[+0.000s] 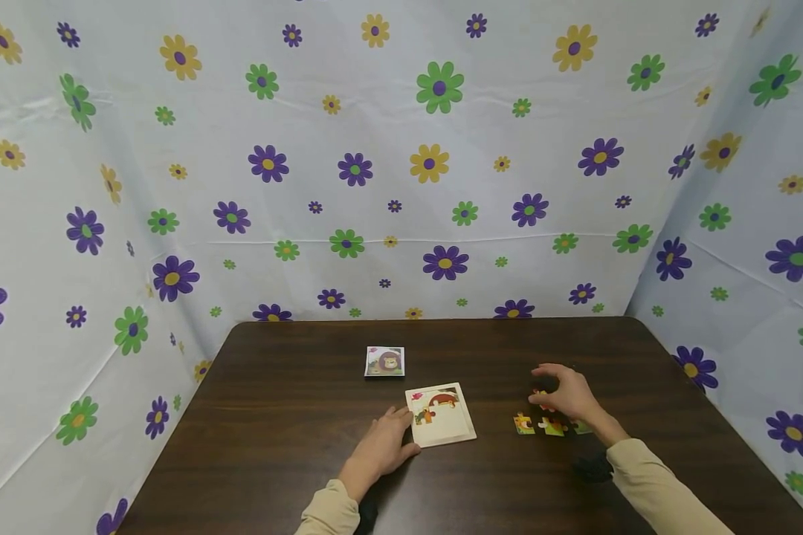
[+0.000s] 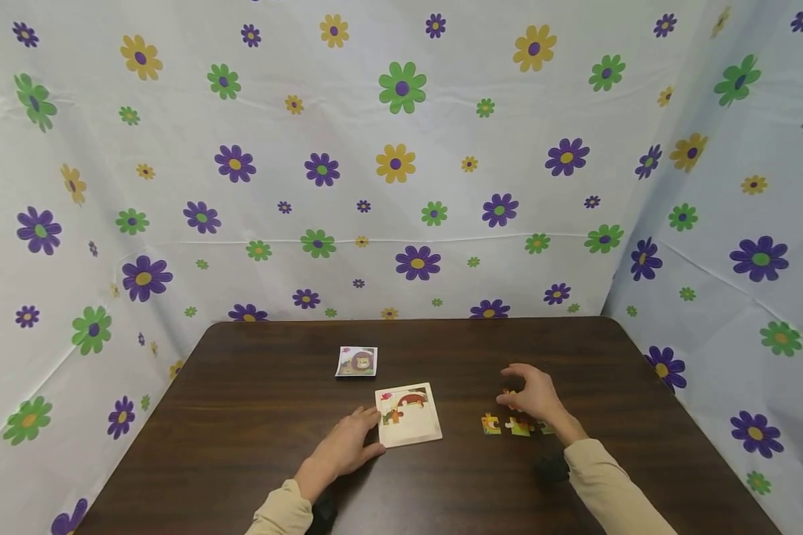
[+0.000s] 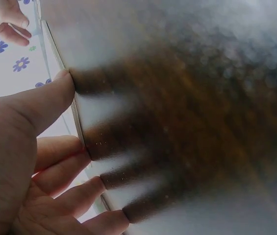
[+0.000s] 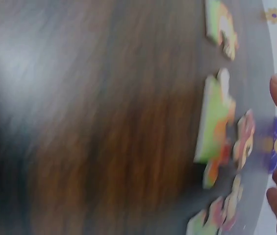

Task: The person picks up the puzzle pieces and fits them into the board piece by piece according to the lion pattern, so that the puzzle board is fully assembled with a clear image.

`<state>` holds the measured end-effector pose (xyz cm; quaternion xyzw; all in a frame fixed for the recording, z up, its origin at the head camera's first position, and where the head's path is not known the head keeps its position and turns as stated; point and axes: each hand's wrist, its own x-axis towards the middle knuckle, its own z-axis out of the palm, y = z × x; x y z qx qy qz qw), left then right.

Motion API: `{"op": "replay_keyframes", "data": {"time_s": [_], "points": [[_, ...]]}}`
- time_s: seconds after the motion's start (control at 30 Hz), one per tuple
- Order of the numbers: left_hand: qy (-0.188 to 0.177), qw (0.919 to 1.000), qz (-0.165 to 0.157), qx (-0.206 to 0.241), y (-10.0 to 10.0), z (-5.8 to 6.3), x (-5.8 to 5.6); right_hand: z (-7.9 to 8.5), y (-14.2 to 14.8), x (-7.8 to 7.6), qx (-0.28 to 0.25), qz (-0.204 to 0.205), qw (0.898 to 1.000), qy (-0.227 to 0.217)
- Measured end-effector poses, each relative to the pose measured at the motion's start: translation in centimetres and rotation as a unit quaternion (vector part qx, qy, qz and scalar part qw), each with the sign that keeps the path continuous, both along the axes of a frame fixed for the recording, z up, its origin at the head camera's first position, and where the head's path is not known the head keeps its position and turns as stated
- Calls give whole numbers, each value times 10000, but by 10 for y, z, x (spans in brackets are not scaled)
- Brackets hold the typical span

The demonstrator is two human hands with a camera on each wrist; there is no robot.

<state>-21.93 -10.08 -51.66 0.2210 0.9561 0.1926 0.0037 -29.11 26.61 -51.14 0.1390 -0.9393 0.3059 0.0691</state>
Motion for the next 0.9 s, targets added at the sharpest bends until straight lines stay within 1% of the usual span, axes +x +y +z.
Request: {"op": "replay_keyframes", "data": {"time_s": [0.07,0.23,0.43,0.6,0.73,0.9], "points": [[-43,10000,19,7,1,-1,0,-3,6,1,212,11,9998,32],[-121,9999,50,-23,1,-1,-1,-6,15,3,551,-55,9983,-173],[-38,10000,32,2,-1,-1,-5,-2,12,-1,779,-163,9961,-375],[-104,9999,27,21,-2,-2,-5,-4,4,-5,667,-218,9953,-675],[-71,10000,47,-17,-2,-1,-7,-1,-2,-7,503,-155,9961,-714],[-76,10000,0,-32,-1,-4,-7,0,-5,-6,530,-132,9955,-772]]}}
